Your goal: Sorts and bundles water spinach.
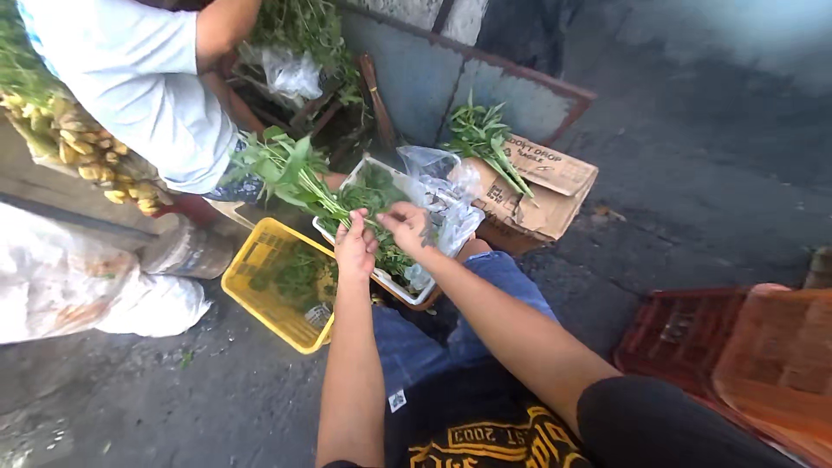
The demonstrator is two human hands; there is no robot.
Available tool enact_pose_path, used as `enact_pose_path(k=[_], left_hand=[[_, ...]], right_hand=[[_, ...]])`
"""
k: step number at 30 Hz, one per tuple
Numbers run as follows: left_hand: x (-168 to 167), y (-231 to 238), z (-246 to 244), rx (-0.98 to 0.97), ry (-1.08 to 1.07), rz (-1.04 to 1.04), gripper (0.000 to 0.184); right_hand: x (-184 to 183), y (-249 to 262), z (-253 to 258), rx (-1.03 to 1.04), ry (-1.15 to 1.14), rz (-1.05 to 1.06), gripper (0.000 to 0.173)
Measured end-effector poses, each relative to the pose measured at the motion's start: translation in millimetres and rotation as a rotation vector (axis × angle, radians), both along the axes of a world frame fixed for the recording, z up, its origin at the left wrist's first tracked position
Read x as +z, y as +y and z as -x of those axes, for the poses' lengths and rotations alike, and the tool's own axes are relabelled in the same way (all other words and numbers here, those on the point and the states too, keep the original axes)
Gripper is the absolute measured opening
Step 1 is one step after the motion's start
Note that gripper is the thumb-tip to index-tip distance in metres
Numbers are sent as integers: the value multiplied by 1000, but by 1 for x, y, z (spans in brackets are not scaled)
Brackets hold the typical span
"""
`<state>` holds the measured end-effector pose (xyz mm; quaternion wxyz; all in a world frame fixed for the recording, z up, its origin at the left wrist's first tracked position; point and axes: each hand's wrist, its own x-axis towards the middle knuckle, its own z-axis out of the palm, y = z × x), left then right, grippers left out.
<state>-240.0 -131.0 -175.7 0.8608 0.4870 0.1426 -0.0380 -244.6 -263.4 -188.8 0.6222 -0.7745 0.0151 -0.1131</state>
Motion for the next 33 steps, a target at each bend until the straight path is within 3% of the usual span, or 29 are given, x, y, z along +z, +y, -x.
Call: enact_pose_path(k=[2, 5, 8, 11, 14, 16, 18, 21, 26, 29, 33], left_hand=[[5, 9, -1, 34, -34, 30, 20], [13, 25, -6, 50, -79, 30, 19], [14, 32, -8, 41, -117, 12, 18], [5, 25, -15, 41, -124, -1, 14], [1, 16, -23, 78, -102, 4, 15], [-1, 16, -23, 111, -75, -5, 15], [-9, 16, -12, 124, -32, -23, 18], [-25, 4, 18, 95, 64, -71, 20], [-69, -36, 65, -5, 184, -179, 16], [-70, -34, 75, -10, 197, -181, 15], [-63, -22, 70, 5, 144, -206, 13]], right_hand=[[-9, -17, -3, -121, 100, -43, 22], [-33, -63, -14, -265, 233, 59, 30], [-31, -94, -21, -76, 391, 248, 41], [4, -70, -6, 180, 322, 285, 51], [-4, -42, 7, 286, 315, 28, 51], [-30, -32, 23, 100, 398, -427, 50], [-45, -31, 39, -117, 562, -800, 60], [-45, -21, 46, -179, 640, -1051, 72], [-42, 11, 45, -134, 510, -1086, 62], [-57, 11, 52, -27, 469, -987, 57], [-58, 9, 55, -5, 463, -893, 67]])
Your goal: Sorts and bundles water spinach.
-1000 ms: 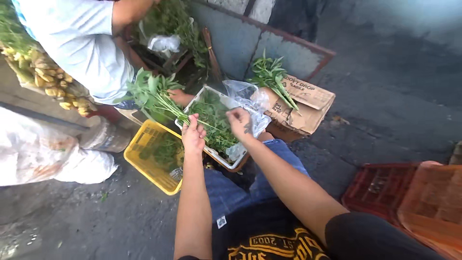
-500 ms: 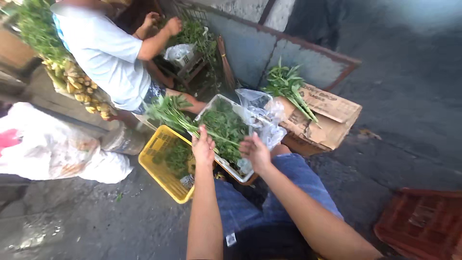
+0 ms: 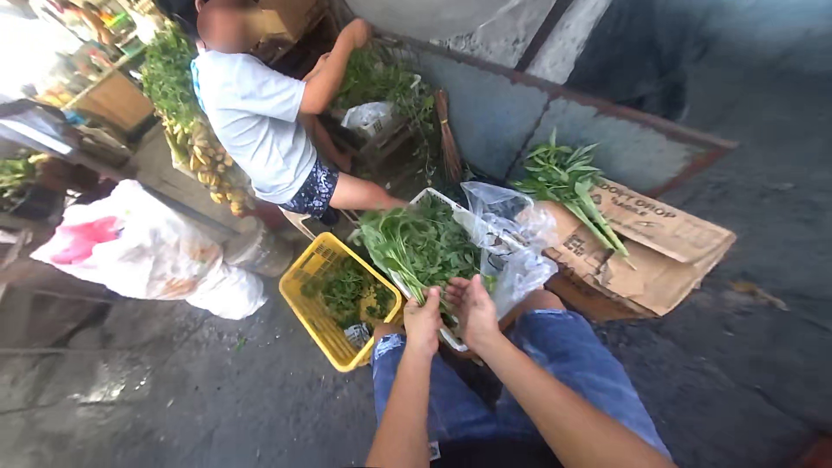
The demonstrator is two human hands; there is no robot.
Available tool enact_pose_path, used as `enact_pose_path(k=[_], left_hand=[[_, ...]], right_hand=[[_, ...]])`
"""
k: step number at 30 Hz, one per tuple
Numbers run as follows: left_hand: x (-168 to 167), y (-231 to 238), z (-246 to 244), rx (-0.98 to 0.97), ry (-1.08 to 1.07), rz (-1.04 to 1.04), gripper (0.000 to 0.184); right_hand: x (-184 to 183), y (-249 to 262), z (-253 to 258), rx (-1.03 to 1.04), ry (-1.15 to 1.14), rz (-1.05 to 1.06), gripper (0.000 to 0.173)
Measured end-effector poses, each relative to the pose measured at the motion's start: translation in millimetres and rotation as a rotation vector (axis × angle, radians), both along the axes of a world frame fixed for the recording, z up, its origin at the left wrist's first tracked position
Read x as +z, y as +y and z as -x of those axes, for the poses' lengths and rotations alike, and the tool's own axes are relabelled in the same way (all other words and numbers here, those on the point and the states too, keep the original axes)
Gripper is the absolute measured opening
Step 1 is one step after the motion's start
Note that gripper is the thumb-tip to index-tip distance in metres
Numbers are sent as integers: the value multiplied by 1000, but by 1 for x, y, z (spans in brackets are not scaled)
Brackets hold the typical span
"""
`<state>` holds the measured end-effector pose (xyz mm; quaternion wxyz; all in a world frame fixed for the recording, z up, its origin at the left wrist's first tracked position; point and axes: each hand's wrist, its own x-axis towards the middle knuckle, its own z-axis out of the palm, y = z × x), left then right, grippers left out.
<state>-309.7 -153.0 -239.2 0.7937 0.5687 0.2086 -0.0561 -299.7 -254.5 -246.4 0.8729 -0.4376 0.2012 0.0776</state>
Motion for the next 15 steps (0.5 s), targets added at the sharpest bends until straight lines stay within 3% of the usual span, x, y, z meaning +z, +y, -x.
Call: enact_pose_path(k=[4, 7, 11, 15], left_hand=[[3, -8, 7, -42, -50, -17, 10], [15, 10, 0, 7, -26, 82, 12], [31, 10, -4, 71, 55, 102, 18], [19, 1, -8, 114, 22, 200, 15]], right_hand=[[7, 15, 3, 14, -178, 93, 51], [0, 0, 7, 166, -331, 378, 29], [14, -7, 12, 315, -416, 717, 22], [10, -11, 4, 261, -371, 677, 15]])
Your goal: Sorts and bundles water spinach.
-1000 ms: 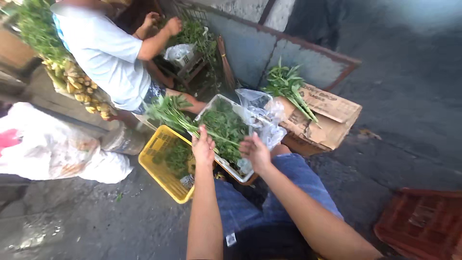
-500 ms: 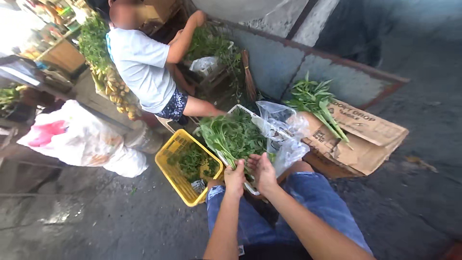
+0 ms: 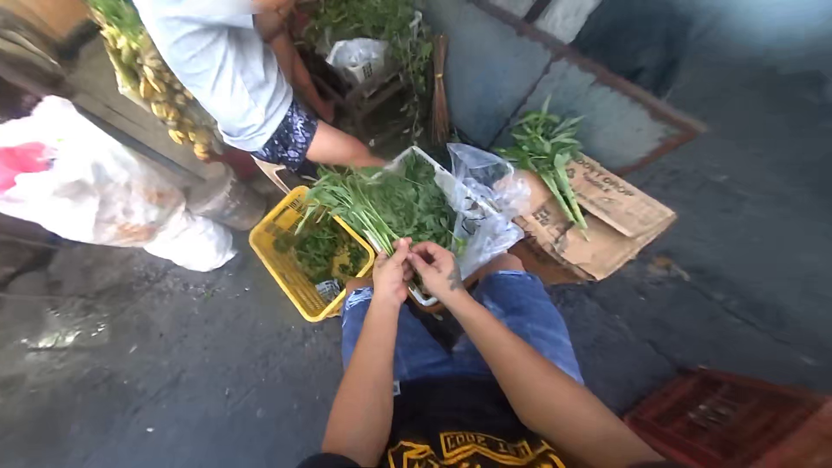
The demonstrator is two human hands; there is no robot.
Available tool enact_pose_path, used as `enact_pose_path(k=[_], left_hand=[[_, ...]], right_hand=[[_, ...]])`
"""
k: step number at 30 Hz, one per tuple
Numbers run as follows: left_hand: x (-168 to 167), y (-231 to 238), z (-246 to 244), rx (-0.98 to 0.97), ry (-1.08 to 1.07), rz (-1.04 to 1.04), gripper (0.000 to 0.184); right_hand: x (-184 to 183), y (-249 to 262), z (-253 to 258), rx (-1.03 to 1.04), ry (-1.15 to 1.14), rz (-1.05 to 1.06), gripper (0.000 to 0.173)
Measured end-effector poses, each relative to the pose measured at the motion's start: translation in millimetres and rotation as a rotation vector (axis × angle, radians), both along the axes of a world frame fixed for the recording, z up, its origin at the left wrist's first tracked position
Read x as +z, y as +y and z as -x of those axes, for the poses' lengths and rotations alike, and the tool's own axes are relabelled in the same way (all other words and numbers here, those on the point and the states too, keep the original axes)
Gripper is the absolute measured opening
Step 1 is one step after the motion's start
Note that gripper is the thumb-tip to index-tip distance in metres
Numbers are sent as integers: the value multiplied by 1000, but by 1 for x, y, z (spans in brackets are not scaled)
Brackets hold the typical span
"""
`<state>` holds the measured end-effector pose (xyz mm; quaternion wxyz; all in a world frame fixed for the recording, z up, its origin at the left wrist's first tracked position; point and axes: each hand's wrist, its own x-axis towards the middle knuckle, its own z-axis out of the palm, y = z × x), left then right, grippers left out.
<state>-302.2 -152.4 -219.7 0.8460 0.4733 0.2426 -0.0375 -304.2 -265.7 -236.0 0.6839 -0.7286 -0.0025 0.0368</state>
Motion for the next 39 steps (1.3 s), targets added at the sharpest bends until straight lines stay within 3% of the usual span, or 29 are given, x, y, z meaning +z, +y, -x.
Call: enact_pose_path(k=[3, 6, 9, 11, 15, 17, 26, 32, 39], left_hand=[[-8, 4, -1, 29, -105, 65, 24], [-14, 8, -8, 131, -74, 139, 39], [-23, 4, -10, 134, -97, 192, 35], [-22, -2, -9, 79, -129, 181, 31], [-8, -10, -6, 91, -103, 112, 26], [-5, -9, -7, 99, -97, 139, 25], [-3, -10, -5, 50, -95, 288, 32], [-9, -8, -6, 22, -105, 328, 27], [-19, -6, -1, -109, -223, 37, 22]], right_hand=[[16, -10, -4, -76, 46, -91, 11], [41, -12, -5, -172, -68, -104, 8], [48, -3, -5, -213, -239, -49, 8], [40, 1, -6, -196, -294, 53, 9], [6, 0, -4, -92, -366, 480, 16], [-2, -2, -2, -49, -379, 562, 16], [0, -23, -4, 60, -124, 407, 10], [8, -34, -5, 127, 32, 440, 10], [28, -24, -6, -77, -347, 444, 28]])
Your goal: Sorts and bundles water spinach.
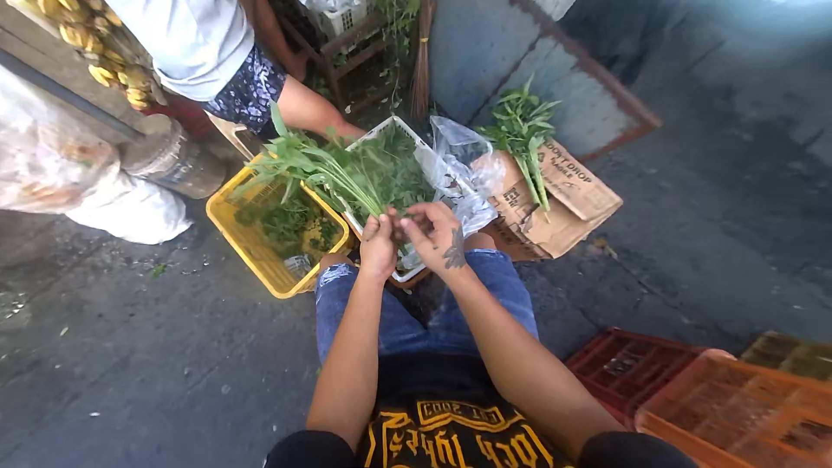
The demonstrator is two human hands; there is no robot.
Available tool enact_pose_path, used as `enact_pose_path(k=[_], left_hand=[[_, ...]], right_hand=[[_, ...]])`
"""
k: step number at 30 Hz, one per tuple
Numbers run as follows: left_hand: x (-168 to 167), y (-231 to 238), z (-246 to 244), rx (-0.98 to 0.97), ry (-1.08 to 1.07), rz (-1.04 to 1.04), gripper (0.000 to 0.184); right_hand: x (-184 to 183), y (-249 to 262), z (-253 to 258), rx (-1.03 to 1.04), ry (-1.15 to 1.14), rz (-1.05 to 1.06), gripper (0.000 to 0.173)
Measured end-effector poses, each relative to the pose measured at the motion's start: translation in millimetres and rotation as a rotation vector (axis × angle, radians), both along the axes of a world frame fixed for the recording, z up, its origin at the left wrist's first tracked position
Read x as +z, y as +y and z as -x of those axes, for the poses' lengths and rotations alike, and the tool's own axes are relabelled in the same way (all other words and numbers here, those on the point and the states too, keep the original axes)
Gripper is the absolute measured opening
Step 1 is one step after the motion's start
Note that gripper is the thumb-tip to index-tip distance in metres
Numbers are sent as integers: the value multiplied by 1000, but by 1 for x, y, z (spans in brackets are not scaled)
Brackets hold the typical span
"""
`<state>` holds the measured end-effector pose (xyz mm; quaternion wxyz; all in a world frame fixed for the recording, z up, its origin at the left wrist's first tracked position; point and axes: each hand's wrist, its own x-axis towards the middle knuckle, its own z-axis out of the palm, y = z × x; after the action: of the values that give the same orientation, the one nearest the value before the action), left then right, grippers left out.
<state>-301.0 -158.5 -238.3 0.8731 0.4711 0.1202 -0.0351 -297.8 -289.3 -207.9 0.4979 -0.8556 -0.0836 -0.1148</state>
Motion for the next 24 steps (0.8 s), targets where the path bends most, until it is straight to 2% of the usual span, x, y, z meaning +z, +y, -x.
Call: enact_pose_path(k=[3, 6, 9, 12, 15, 18, 19, 20, 22, 23, 24], left_hand=[[-3, -5, 5, -7, -28, -108, 22], [-5, -10, 7, 14, -14, -181, 23], [-9, -7, 5, 63, 31, -166, 25], [-16, 0, 6, 101, 88, -166, 28], [-15, 6, 6, 153, 157, -42, 28], [-17, 13, 5, 218, 193, 162, 25], [-20, 16, 2, 248, 173, 219, 24], [-24, 18, -2, 281, 151, 270, 24], [-26, 20, -6, 321, 133, 359, 25], [-25, 19, -7, 335, 130, 390, 26], [-23, 17, -8, 340, 121, 413, 28]], right_hand=[[15, 11, -16, 77, 17, 70, 36], [12, 16, -32, 53, 150, 77, 16], [2, 10, -32, 48, 268, -27, 14], [-9, -2, -15, 188, 263, -77, 13], [-16, -24, -8, 322, 266, -190, 12], [-16, -51, -13, 241, 288, -350, 13], [-19, -58, -18, 140, 285, -332, 14], [-23, -64, -24, 43, 312, -223, 22], [-28, -68, -26, -25, 448, -3, 49], [-32, -64, -21, -40, 475, -41, 57], [-36, -54, -14, -81, 473, -168, 60]])
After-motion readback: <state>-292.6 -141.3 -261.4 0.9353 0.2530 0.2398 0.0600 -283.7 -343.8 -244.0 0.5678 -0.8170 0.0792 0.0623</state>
